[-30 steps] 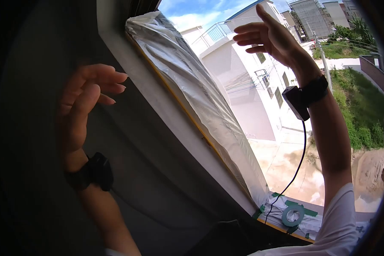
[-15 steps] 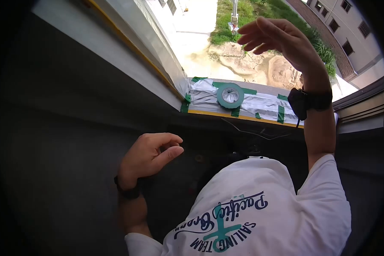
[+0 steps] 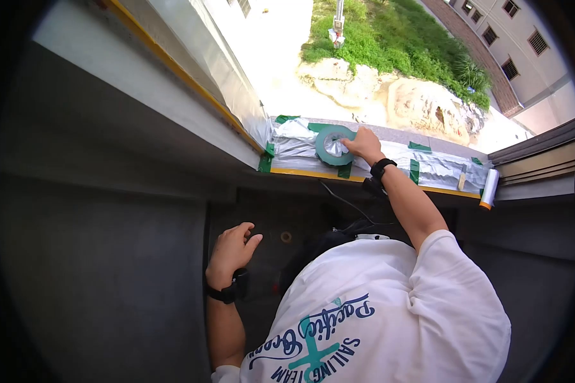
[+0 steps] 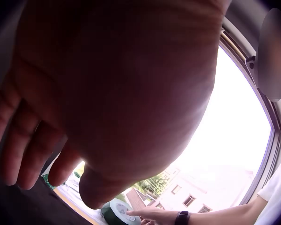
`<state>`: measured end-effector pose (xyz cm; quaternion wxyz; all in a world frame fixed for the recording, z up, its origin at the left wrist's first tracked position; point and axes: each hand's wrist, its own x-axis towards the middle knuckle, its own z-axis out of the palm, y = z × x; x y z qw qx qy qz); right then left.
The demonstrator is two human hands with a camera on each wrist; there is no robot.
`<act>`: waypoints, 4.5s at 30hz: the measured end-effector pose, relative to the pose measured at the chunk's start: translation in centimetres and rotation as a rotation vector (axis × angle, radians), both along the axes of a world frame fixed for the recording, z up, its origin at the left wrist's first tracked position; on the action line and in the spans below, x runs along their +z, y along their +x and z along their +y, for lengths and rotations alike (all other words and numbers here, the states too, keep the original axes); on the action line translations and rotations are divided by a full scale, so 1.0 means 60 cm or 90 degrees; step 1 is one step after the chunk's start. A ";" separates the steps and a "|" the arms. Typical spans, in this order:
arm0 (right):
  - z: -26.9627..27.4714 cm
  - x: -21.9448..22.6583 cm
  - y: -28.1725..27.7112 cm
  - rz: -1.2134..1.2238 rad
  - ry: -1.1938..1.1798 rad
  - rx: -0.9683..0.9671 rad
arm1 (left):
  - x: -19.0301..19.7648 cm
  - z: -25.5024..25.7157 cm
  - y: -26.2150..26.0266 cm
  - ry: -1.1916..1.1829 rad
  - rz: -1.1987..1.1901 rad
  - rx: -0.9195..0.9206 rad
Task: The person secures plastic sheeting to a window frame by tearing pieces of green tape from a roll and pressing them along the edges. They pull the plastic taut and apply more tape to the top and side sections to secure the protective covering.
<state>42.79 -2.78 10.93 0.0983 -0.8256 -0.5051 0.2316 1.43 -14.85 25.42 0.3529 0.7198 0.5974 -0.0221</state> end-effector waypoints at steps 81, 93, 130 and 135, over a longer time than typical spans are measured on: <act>-0.106 0.325 -0.261 0.585 0.266 0.564 | 0.034 -0.032 0.043 0.468 -0.336 0.035; -0.108 0.327 -0.276 0.503 0.412 0.576 | 0.049 -0.026 0.046 0.474 -0.314 0.076; -0.089 0.268 -0.277 0.566 0.308 0.579 | 0.068 -0.044 0.044 0.290 -0.303 0.092; -0.085 0.289 -0.269 0.576 0.284 0.587 | 0.062 -0.051 0.030 0.244 -0.301 0.092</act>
